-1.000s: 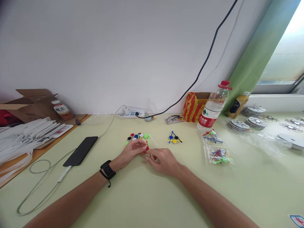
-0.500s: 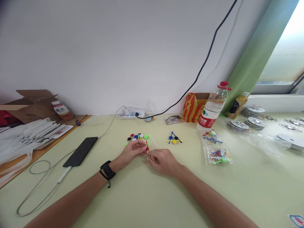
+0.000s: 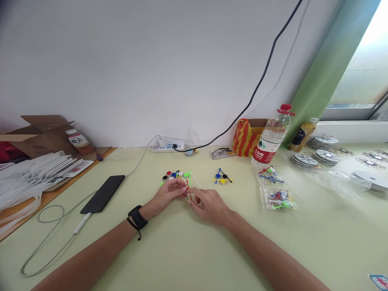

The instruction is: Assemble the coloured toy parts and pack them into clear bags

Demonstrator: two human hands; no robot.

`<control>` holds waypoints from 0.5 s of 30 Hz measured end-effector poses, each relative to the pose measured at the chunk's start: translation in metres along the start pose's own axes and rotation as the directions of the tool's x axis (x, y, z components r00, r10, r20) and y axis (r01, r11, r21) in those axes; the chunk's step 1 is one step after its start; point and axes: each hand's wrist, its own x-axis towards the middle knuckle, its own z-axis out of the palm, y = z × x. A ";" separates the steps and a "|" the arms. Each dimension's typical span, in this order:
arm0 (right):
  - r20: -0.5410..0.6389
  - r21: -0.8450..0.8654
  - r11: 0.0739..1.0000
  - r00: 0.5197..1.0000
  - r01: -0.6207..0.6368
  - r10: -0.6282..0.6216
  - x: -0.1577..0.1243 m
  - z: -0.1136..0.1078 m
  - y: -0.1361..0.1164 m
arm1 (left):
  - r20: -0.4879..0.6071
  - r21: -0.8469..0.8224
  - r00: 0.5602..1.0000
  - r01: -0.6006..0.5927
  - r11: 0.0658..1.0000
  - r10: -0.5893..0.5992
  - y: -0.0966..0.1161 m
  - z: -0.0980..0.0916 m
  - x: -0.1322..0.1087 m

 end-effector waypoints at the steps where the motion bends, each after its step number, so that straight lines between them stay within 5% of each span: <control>1: -0.003 -0.003 1.000 1.000 0.002 -0.002 0.000 0.000 0.000 | -0.002 0.000 1.000 0.000 1.000 0.000 0.000 0.000 0.000; 15: 0.002 -0.018 0.999 1.000 0.027 -0.027 0.001 0.000 -0.001 | -0.015 0.003 1.000 -0.002 1.000 0.002 0.001 0.001 -0.001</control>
